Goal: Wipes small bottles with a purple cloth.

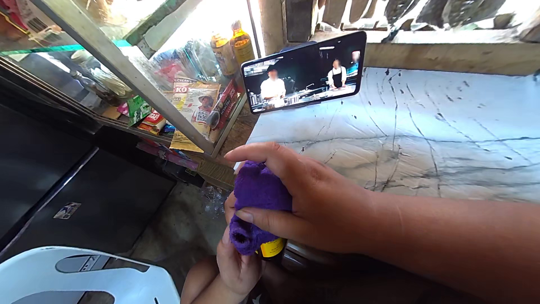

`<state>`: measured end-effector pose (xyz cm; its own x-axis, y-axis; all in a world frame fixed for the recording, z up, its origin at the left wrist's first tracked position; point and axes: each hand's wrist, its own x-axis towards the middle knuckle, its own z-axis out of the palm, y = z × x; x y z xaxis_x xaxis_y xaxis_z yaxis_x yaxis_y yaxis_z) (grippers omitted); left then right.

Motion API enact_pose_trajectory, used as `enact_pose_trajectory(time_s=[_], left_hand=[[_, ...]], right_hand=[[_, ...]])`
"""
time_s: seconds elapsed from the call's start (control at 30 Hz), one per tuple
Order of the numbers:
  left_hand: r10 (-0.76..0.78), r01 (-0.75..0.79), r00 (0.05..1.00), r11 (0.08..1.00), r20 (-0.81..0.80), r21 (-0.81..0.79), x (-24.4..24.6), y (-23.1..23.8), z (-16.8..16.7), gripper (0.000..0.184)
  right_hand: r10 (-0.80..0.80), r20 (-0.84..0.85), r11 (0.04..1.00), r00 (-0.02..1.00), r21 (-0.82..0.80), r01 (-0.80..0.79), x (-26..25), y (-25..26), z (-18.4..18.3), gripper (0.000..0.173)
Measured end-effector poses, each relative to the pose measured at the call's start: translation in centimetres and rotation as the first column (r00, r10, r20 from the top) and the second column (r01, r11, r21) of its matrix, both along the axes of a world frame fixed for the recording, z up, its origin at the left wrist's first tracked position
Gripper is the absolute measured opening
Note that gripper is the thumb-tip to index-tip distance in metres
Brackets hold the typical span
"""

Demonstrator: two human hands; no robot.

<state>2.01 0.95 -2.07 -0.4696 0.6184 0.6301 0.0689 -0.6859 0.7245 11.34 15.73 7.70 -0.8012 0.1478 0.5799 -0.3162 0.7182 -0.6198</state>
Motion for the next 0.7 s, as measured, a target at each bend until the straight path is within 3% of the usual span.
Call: enact_pose_trajectory(time_s=[0.1, 0.23, 0.37, 0.53, 0.7], left_hand=[[-0.027, 0.027, 1.0, 1.0, 0.003, 0.0, -0.13, 0.12, -0.4, 0.034], [-0.256, 0.245, 0.945, 0.966, 0.203, 0.082, 0.07, 0.38, -0.25, 0.038], [-0.323, 0.293, 0.892, 0.946, 0.315, 0.142, 0.22, 0.44, -0.37, 0.039], [-0.349, 0.279, 0.837, 0.935, 0.421, 0.22, 0.01, 0.35, -0.54, 0.041], [-0.292, 0.231, 0.858, 0.954, 0.422, 0.192, -0.28, 0.43, -0.64, 0.043]], right_hand=[[-0.053, -0.053, 0.999, 0.997, 0.005, 0.053, 0.03, -0.17, -0.32, 0.05], [-0.069, -0.067, 0.997, 0.995, 0.027, 0.071, -0.02, -0.21, -0.51, 0.04], [-0.075, -0.031, 0.996, 0.997, 0.037, 0.077, -0.06, -0.2, -0.21, 0.04], [-0.054, 0.081, 0.993, 0.995, 0.11, 0.045, 0.04, -0.46, -0.05, 0.06], [-0.03, 0.155, 0.979, 0.987, 0.203, -0.002, 0.35, -0.95, -0.32, 0.08]])
